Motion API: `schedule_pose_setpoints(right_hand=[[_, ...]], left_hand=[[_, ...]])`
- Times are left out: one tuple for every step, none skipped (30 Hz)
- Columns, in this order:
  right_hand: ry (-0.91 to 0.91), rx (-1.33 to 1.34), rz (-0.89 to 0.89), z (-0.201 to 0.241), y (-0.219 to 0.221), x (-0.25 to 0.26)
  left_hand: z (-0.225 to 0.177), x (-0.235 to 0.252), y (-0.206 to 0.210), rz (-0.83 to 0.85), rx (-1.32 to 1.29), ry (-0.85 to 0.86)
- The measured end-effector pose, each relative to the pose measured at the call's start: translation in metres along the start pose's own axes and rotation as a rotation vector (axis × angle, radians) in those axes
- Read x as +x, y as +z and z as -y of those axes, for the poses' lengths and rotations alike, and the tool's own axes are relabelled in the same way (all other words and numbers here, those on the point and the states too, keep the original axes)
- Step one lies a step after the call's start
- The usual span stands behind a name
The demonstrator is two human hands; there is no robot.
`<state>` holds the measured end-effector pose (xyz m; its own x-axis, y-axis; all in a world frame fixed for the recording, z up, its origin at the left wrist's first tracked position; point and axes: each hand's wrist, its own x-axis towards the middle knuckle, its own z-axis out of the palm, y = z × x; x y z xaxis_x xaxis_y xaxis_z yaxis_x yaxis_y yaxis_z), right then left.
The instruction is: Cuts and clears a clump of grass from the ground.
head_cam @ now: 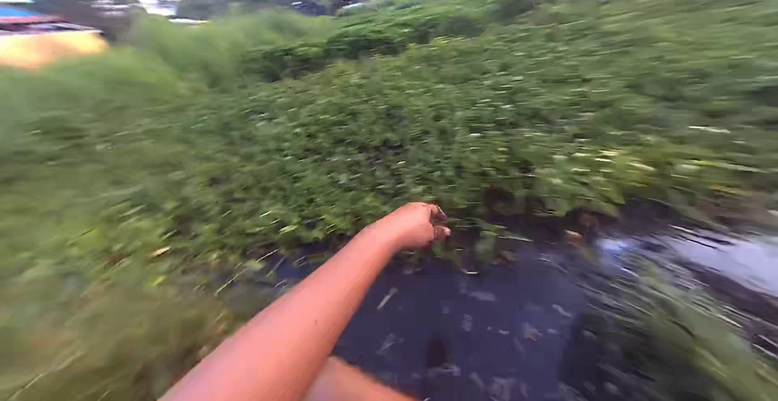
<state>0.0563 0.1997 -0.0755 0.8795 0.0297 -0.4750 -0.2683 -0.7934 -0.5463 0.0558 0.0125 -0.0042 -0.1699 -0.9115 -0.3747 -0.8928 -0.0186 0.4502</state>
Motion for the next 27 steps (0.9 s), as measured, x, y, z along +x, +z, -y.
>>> schedule_pose_setpoints(right_hand=[[-0.029, -0.031, 0.081, -0.005, 0.001, 0.014], [-0.048, -0.083, 0.139, -0.008, 0.002, 0.029], [-0.077, -0.117, 0.172, -0.011, 0.005, 0.041], [-0.101, -0.149, 0.208, -0.011, 0.008, 0.052], [-0.121, -0.184, 0.247, -0.009, 0.010, 0.061], [-0.144, -0.224, 0.284, -0.007, 0.012, 0.070], [-0.173, -0.260, 0.321, -0.004, 0.014, 0.079], [-0.207, -0.288, 0.356, -0.001, 0.017, 0.088], [-0.240, -0.317, 0.395, 0.004, 0.020, 0.098], [-0.278, -0.340, 0.431, 0.009, 0.023, 0.107], [-0.321, -0.354, 0.457, 0.014, 0.026, 0.116], [-0.362, -0.362, 0.477, 0.018, 0.029, 0.125], [-0.394, -0.364, 0.494, 0.021, 0.031, 0.133], [-0.415, -0.362, 0.507, 0.025, 0.033, 0.142], [-0.427, -0.350, 0.505, 0.028, 0.035, 0.150], [-0.434, -0.331, 0.491, 0.030, 0.035, 0.158], [-0.434, -0.304, 0.475, 0.032, 0.035, 0.164], [-0.437, -0.263, 0.457, 0.034, 0.033, 0.169], [-0.452, -0.199, 0.428, 0.031, 0.030, 0.174], [-0.482, -0.111, 0.395, 0.027, 0.028, 0.180], [-0.516, -0.014, 0.373, 0.022, 0.025, 0.185], [-0.547, 0.077, 0.368, 0.018, 0.021, 0.191], [-0.564, 0.156, 0.381, 0.014, 0.019, 0.195], [-0.573, 0.229, 0.395, 0.011, 0.019, 0.198], [-0.581, 0.288, 0.405, 0.008, 0.019, 0.199], [-0.586, 0.319, 0.413, 0.006, 0.020, 0.200], [-0.587, 0.328, 0.409, 0.003, 0.021, 0.200]], left_hand=[[0.053, -0.028, -0.012, -0.050, 0.017, -0.143], [0.106, -0.065, -0.021, -0.108, 0.011, -0.290], [0.155, -0.109, -0.024, -0.167, -0.007, -0.441], [0.198, -0.158, -0.022, -0.220, -0.028, -0.597], [0.235, -0.211, -0.016, -0.264, -0.059, -0.749], [0.262, -0.265, -0.005, -0.302, -0.105, -0.887], [0.283, -0.318, 0.010, -0.342, -0.164, -1.004], [0.297, -0.369, 0.030, -0.377, -0.226, -1.101], [0.306, -0.415, 0.053, -0.406, -0.280, -1.186], [0.311, -0.455, 0.077, -0.419, -0.329, -1.261], [0.311, -0.490, 0.104, -0.424, -0.367, -1.329], [0.307, -0.517, 0.129, -0.417, -0.407, -1.390], [0.300, -0.538, 0.153, -0.405, -0.446, -1.440], [0.292, -0.552, 0.176, -0.398, -0.483, -1.473], [0.287, -0.562, 0.198, -0.383, -0.506, -1.493], [0.284, -0.567, 0.218, -0.366, -0.531, -1.498], [0.282, -0.569, 0.235, -0.347, -0.555, -1.492], [0.282, -0.566, 0.249, -0.331, -0.562, -1.479], [0.283, -0.561, 0.263, -0.315, -0.548, -1.461], [0.287, -0.554, 0.277, -0.302, -0.518, -1.438], [0.293, -0.546, 0.290, -0.288, -0.485, -1.411], [0.299, -0.536, 0.302, -0.269, -0.449, -1.380], [0.305, -0.525, 0.316, -0.245, -0.417, -1.344], [0.310, -0.513, 0.329, -0.216, -0.388, -1.307], [0.314, -0.500, 0.341, -0.197, -0.361, -1.266], [0.319, -0.488, 0.354, -0.176, -0.350, -1.236], [0.323, -0.477, 0.367, -0.153, -0.358, -1.231]])
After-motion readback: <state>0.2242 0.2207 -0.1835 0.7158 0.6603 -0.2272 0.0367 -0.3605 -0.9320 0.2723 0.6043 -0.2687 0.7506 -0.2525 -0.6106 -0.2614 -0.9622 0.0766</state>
